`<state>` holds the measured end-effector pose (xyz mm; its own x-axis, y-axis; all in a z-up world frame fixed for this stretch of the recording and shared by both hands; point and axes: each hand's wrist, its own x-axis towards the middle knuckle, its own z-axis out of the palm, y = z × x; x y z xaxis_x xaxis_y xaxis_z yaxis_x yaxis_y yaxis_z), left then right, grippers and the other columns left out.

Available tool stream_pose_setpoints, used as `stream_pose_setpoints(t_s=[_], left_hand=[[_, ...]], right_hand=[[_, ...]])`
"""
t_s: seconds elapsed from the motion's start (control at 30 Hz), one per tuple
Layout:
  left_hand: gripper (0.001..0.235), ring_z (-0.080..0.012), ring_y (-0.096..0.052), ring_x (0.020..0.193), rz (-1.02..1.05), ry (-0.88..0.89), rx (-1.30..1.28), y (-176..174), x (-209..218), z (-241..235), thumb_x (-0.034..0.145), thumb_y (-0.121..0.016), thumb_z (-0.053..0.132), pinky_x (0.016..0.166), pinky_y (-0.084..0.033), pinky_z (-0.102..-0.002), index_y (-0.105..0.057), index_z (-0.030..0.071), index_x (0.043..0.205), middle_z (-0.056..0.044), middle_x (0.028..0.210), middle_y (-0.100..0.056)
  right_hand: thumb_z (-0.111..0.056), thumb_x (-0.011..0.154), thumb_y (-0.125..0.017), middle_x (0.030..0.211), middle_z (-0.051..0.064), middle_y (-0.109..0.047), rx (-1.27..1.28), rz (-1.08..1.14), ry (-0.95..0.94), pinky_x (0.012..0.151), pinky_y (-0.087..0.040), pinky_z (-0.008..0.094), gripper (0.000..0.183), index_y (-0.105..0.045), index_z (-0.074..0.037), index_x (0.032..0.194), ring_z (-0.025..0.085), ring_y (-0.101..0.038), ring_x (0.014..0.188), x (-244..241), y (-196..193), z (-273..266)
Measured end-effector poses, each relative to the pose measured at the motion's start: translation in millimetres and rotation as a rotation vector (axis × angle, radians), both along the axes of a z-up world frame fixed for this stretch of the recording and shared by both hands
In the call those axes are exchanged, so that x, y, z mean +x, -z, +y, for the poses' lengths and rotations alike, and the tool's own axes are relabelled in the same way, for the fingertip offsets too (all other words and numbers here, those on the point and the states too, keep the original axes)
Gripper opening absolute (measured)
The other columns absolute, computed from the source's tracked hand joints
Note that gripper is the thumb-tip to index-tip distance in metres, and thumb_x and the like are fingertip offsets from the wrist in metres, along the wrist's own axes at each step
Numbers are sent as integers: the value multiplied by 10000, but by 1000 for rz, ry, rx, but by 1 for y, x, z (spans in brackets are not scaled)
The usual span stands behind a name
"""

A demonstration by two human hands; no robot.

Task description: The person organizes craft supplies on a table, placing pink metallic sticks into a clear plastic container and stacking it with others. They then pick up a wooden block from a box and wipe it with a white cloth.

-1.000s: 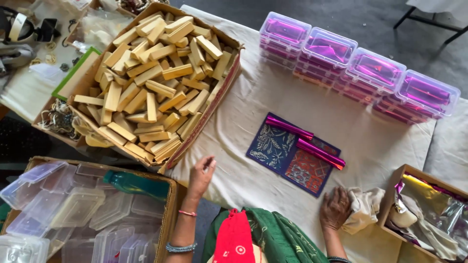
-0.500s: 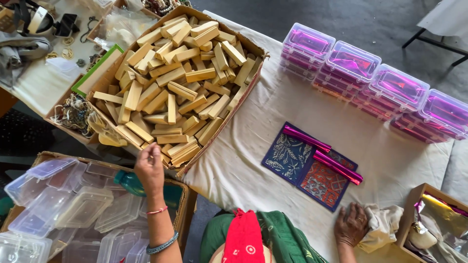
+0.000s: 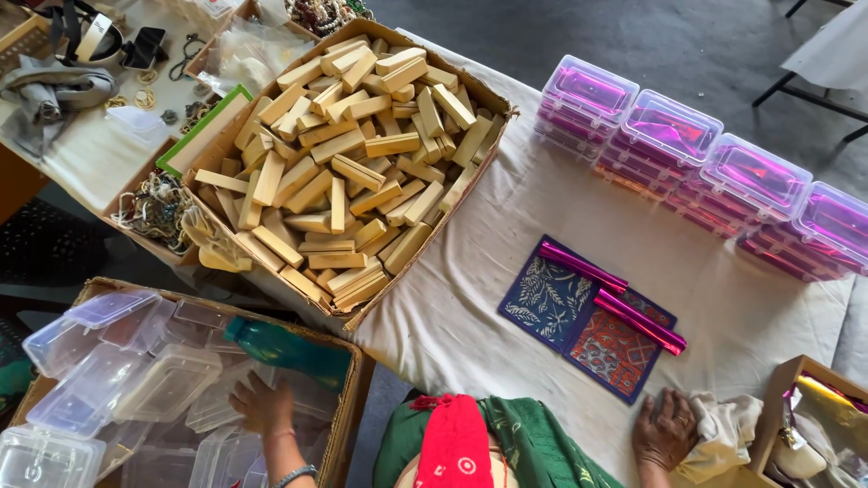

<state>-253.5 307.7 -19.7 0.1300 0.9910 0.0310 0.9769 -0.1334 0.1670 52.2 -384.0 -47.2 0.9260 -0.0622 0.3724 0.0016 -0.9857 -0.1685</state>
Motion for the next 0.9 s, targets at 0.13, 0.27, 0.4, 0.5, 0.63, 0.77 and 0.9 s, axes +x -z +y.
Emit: stream_pose_setpoints(t_s=[0.13, 0.27, 0.4, 0.5, 0.63, 0.77, 0.9], left_hand=[[866, -379, -230, 1568, 223, 73, 35, 0, 1, -17, 846, -736, 509, 1064, -395, -652, -414, 246, 1606, -112, 1681, -313], [974, -431, -252, 1545, 84, -57, -19, 3, -8, 8, 782, -793, 566, 1060, -422, -660, -414, 205, 1604, -158, 1681, -281], [1009, -584, -284, 1417, -192, -369, -108, 13, -20, 26, 753, -818, 598, 979, -476, -653, -440, 114, 1554, -238, 1696, -166], [1016, -601, -314, 1355, -47, -230, -40, 17, -21, 25, 707, -850, 619, 988, -474, -620, -494, 164, 1543, -278, 1658, -168], [922, -590, -399, 1360, -4, -207, -100, -13, -18, 17, 729, -813, 606, 921, -554, -596, -542, 231, 1527, -197, 1679, -255], [888, -567, -596, 1149, 160, -78, -121, -23, -25, 22, 778, -750, 686, 808, -595, -564, -553, 210, 1502, -209, 1576, -408], [733, -496, -699, 993, 166, 25, -24, -12, -36, 29, 894, -686, 649, 800, -586, -534, -626, 175, 1449, -207, 1488, -543]], right_hand=[[-430, 1053, -593, 1450, 40, -610, -3, -7, -1, 1187, -368, 458, 403, -678, -166, 1346, 278, -526, 1380, 2, -1, 2], [-428, 1064, -594, 1449, 44, -610, 4, -2, -3, 1190, -370, 455, 394, -675, -161, 1342, 281, -516, 1323, -1, 0, 1], [-428, 1046, -607, 1439, 47, -613, 0, -12, -7, 1224, -371, 485, 400, -683, -161, 1333, 284, -530, 1370, 0, -3, 2], [-425, 1048, -606, 1442, 49, -611, -5, -8, -7, 1223, -372, 482, 403, -680, -156, 1339, 284, -528, 1369, 0, -5, 3], [-424, 1044, -604, 1445, 46, -611, 20, 0, -5, 1178, -367, 461, 403, -677, -157, 1336, 276, -528, 1363, -1, -3, 2], [-422, 1052, -605, 1449, 43, -612, -8, -6, -8, 1186, -366, 455, 402, -678, -155, 1343, 278, -523, 1377, 2, 2, 0], [-416, 1057, -602, 1441, 44, -616, -24, -15, -18, 1195, -366, 453, 394, -678, -149, 1337, 278, -523, 1386, 1, 1, -1]])
